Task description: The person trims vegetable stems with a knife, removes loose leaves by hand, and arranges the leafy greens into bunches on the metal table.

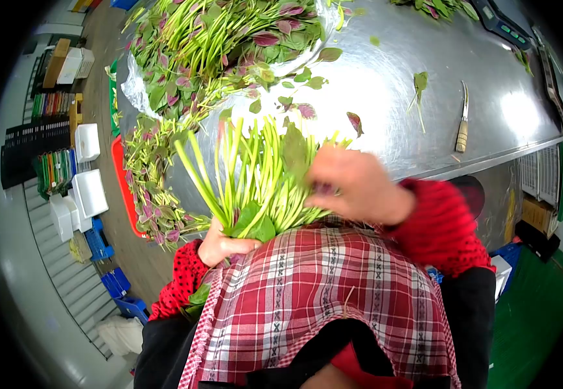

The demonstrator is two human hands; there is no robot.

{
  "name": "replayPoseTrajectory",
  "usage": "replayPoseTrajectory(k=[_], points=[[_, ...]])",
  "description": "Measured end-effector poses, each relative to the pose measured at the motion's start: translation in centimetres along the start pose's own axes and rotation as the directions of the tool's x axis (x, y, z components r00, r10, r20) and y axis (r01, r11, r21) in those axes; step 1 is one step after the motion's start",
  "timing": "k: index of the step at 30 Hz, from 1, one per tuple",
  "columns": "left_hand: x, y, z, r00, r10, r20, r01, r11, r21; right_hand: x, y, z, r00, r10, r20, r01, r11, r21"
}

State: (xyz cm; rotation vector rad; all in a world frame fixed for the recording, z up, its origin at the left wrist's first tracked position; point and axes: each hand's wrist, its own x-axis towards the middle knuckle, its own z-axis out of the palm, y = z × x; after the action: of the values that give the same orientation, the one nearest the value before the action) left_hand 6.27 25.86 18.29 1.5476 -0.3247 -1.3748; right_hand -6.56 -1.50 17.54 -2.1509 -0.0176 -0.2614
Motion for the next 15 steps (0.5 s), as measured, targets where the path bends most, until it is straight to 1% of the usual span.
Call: replayPoseTrajectory(k=[1,2,3,4,5,6,7,9,10,11,13,14,15], points=[[0.0,0.3,0.5,0.996,0.084,-0.030,-0.083,0.996,0.039,-0.3,0.3,1.2,0.993,-0.065,0.099,0.074,0.994,-0.081],[0.0,0.4,0.3,0.998,0.070,0.006,-0.070,0.997,0.040,0.4,1.9,0.8,0.995,-0.019,-0.097,0.021,1.000,0.015],[-0.2,0.4,0.2,0.998,0.052,0.035,-0.053,0.998,0.036,1.2,3.6,-0.7,0.971,0.152,-0.184,-0.122,0.979,0.165],[-0.4,0.3,0.1,0.998,0.051,0.024,-0.052,0.998,0.030,2.1,2.3,-2.5,0.978,0.064,-0.198,-0.058,0.998,0.038],[-0.3,0.3,0.0,0.998,0.034,0.057,-0.038,0.997,0.065,2.8,1.3,-4.0,0.979,-0.032,-0.202,0.013,0.996,-0.094],[-0.2,0.5,-0.1,0.995,0.013,0.099,-0.024,0.993,0.113,2.7,0.4,-2.4,0.984,-0.149,-0.093,0.132,0.976,-0.175],[0.0,0.7,-0.1,0.994,0.016,0.109,-0.030,0.991,0.130,2.4,0.2,-0.4,0.974,-0.226,-0.010,0.221,0.961,-0.164],[0.1,0.6,0.2,0.996,0.063,0.063,-0.067,0.995,0.072,2.5,1.4,2.6,0.979,-0.136,0.153,0.173,0.949,-0.266],[-0.1,0.7,0.2,0.998,0.012,0.061,-0.015,0.999,0.036,3.2,2.4,2.0,0.997,-0.079,-0.023,0.075,0.989,-0.127],[-0.4,0.5,0.1,0.999,0.010,0.052,-0.012,0.999,0.035,4.5,4.1,0.6,0.984,0.086,-0.155,-0.119,0.969,-0.216],[-0.6,0.1,0.0,1.000,0.014,0.018,-0.015,0.999,0.040,5.2,2.8,-4.3,0.977,0.086,-0.194,-0.140,0.949,-0.284],[-0.6,-0.1,-0.3,1.000,-0.009,0.028,0.007,0.998,0.057,4.7,2.2,-3.3,0.973,-0.101,-0.209,0.059,0.978,-0.198],[-0.7,-0.1,-0.2,0.999,-0.014,0.032,0.012,0.998,0.061,4.1,0.8,-1.6,0.987,-0.122,-0.100,0.087,0.950,-0.298]])
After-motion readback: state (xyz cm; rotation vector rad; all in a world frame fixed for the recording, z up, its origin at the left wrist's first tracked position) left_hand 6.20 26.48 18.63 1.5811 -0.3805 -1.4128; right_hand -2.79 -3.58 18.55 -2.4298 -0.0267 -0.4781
